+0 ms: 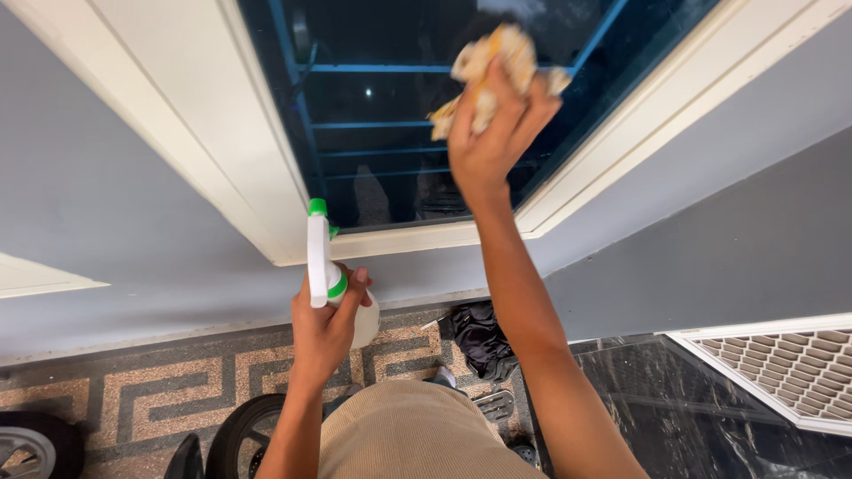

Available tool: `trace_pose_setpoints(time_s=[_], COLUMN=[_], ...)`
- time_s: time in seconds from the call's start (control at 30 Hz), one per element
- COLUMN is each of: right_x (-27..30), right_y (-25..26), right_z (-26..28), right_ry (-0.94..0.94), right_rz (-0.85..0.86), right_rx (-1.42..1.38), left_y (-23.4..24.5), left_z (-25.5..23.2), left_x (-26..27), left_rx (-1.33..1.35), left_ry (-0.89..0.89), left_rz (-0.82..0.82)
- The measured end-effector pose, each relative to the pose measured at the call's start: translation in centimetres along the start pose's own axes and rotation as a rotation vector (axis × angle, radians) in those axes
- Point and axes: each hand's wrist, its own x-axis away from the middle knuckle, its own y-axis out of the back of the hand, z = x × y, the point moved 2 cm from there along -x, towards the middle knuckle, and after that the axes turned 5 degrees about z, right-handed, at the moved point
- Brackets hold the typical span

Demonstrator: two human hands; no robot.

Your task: The person cleans a window pane by applying spray from a bottle and wiping the surface with a cloth.

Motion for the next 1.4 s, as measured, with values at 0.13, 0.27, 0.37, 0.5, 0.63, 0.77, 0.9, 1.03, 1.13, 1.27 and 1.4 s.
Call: trace_pose_setpoints(time_s=[0.13,0.27,0.37,0.5,0.63,0.77,0.9,1.03,1.13,1.27,1.4], right_x=[-2.9,1.5,5.9,6.6,1.4,-2.2,0.5,5.7,6.2,2.8,0.9], right_y=[0.7,0.4,0.4,2.1,3.7,5.1,5.8,7.1,7.8,8.4,8.3], right_z=[-1.5,-1.0,-2.0,-5.8,-9.7,-11.4,-10.4,-8.3,-8.7,-9.8,-9.3], right_ry=[-0.014,0.17,0.168,0.086,-0.004,-0.062,-0.123,-0.168,-0.19,-0.157,-0.175], right_rz=[-0.075,0.08,0.189,0.135,0.027,0.022,0.088,0.237,0.286,0.181,0.11], right_rx=[-0.012,0.021,-0.005,0.024,0.163,0.081,0.061,-0.012,-0.03,-0.01,-0.054], left_y=[-2.5,-4.4,-5.8,-7.6,-8.9,-10.4,-11.5,-12.2,-12.4,-12.1,-11.5], left_z=[-1.0,-2.4,-3.0,-3.2,-3.3,-2.9,-2.7,-2.5,-2.3,-2.2,-1.9], left_x=[0.1,0.3,0.4,0.5,1.0,1.3,1.7,1.6,1.6,1.3,0.8], left_rx=[-0.032,-0.224,-0.295,-0.262,-0.183,-0.092,-0.049,-0.005,-0.064,-0.057,-0.066], left_ry=[-0.021,-0.187,-0.163,-0.073,-0.029,0.051,0.092,0.085,0.081,0.072,0.07], left_rz=[-0.041,-0.048,-0.033,0.003,0.028,0.002,-0.051,-0.056,-0.041,-0.025,-0.028])
